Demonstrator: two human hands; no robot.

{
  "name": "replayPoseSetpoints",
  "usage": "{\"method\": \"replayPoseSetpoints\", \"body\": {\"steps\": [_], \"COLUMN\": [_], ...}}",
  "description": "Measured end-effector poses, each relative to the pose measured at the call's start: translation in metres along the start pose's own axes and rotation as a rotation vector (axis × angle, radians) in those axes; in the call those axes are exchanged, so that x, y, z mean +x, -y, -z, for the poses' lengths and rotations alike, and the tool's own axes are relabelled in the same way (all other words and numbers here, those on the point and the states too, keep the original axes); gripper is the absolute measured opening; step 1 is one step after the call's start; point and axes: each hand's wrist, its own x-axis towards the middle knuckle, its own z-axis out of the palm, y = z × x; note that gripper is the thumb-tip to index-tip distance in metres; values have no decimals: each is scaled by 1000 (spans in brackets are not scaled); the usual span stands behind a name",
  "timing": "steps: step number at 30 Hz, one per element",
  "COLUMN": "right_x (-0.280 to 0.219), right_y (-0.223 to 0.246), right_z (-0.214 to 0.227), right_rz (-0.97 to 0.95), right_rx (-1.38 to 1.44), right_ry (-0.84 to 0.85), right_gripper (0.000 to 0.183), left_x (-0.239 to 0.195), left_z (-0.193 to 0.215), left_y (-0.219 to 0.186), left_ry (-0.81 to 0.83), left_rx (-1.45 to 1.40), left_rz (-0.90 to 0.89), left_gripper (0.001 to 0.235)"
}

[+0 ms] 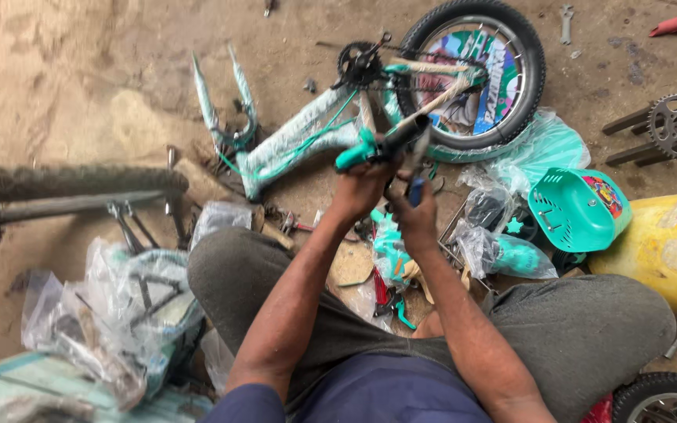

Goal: The person assembles a bicycle handlebar by wrapping it with a sticker, attaching brake levers and grips, and securing the components with pliers and a screwdriver. The person works on the handlebar while sitting on the ground.

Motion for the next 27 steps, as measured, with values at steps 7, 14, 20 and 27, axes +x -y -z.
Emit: {"method": "replayPoseSetpoints", "body": {"steps": [7,14,20,27], "right_x": [2,-26,-16,-22], "right_y": [-1,-35,-47,-33], "right_z": [16,9,7,11], "right_rz": [-336,-524,-302,-162], "right_rx": [-250,-172,-319,-754], "right_ry": [312,496,263,196], "right_gripper": [70,68,83,94], "left_x": [-4,-22,-11,8], "left_z": [5,6,10,19], "left_y": [31,17,-5,-8], "left_ry": [128,333,180,278], "left_rx": [-262,-626,-605,-351], "left_rz": [18,48,-265,-2], "left_gripper": [22,58,52,56]}}
